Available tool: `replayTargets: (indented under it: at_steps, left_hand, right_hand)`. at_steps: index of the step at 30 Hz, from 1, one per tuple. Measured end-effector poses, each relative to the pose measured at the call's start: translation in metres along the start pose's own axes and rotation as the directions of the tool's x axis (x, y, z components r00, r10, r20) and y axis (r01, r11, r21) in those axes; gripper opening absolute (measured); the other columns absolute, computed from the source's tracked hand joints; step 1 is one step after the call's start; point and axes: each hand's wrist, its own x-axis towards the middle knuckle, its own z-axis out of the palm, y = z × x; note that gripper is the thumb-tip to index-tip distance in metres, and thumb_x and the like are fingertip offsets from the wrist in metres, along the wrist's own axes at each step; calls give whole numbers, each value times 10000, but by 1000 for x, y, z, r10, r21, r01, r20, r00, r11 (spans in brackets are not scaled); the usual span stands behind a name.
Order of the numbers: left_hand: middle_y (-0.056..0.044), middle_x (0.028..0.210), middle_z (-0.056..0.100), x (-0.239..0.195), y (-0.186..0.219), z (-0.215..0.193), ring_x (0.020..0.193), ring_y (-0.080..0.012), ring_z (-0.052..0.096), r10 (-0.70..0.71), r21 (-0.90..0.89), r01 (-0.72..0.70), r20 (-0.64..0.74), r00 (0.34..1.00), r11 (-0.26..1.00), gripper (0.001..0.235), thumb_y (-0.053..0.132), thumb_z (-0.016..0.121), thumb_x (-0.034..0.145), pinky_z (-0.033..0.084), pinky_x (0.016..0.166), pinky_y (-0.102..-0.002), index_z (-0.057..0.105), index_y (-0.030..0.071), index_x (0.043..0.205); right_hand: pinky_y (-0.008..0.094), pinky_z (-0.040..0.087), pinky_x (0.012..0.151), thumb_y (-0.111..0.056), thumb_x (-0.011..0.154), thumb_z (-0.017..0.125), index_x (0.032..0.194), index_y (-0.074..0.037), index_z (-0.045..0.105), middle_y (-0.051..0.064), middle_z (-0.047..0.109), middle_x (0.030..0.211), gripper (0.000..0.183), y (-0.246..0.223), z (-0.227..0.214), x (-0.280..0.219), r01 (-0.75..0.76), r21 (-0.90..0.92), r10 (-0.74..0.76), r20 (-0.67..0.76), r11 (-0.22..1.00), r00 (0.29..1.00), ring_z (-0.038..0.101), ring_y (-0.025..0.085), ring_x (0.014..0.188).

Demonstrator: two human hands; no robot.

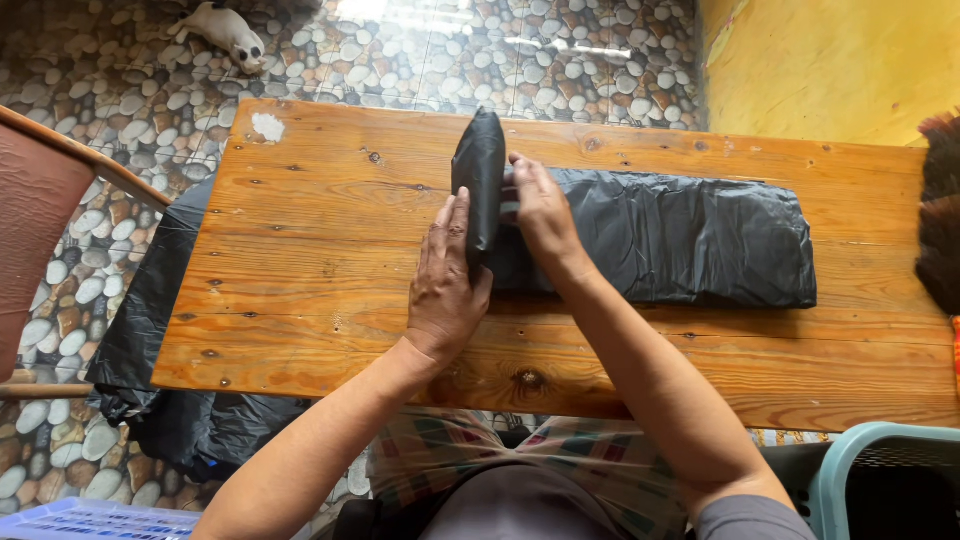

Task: The person zips a small black pouch, places it in a basket, and then wraps a larger item in black plastic on a wooden table. They use a brush to smooth the plastic, fold the edges, and roll the package tightly before placing it in a basket.

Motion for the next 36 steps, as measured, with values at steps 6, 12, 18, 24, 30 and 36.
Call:
replayTargets:
  at_steps: [6,12,18,24,30,36]
  left_hand:
    - [-189,1611,380,-3,-2,-1,1470,-392,431,99,123,-109,86,991,986,980,187,724,779,400,1183,-482,278,131,1650]
    - [-272,1617,351,-14,-22,9,1457,-438,440,150,206,-186,180,972,961,962,190,714,820,424,1158,-493,244,106,1654]
    - [-367,1608,291,-17,-16,17,1471,-463,413,193,308,-268,255,948,913,886,85,625,860,458,1130,-466,211,29,1642]
    - [-401,1586,299,-12,-4,16,1500,-479,345,184,458,-361,386,904,812,746,71,521,905,391,1162,-463,288,-21,1607]
    - [-363,1593,321,24,5,-20,1541,-493,228,146,248,-325,545,826,913,955,553,615,718,199,1232,-540,501,5,1492]
    - [-217,1678,283,83,-21,32,1577,-334,207,280,144,-354,374,884,924,655,440,386,1067,112,1273,-508,442,18,1565]
  right_hand:
    - [338,677,677,-517,858,835,1431,-226,587,100,741,1109,690,-20,-21,-11,-93,-204,113,86,975,990,755,233,943]
    - [330,619,827,-459,911,700,1313,-300,707,84,731,1048,432,-20,-40,-18,-137,-298,150,22,945,988,696,178,987]
    - [417,539,880,-276,933,631,1556,-80,415,140,729,1034,688,-17,-59,-28,-7,-440,18,20,898,1000,685,230,962]
    - [530,490,977,-132,939,541,1567,-18,429,226,521,1303,648,-23,-48,-50,324,-827,-379,147,460,914,554,439,1211]
    - [427,491,841,-209,1040,486,1463,-124,595,102,541,1328,445,-11,-44,-55,373,-895,-507,210,244,836,601,296,1141]
    - [463,373,1044,-244,1043,499,1415,-126,646,107,612,1317,417,1,-45,-52,379,-914,-600,224,144,768,566,298,1267]
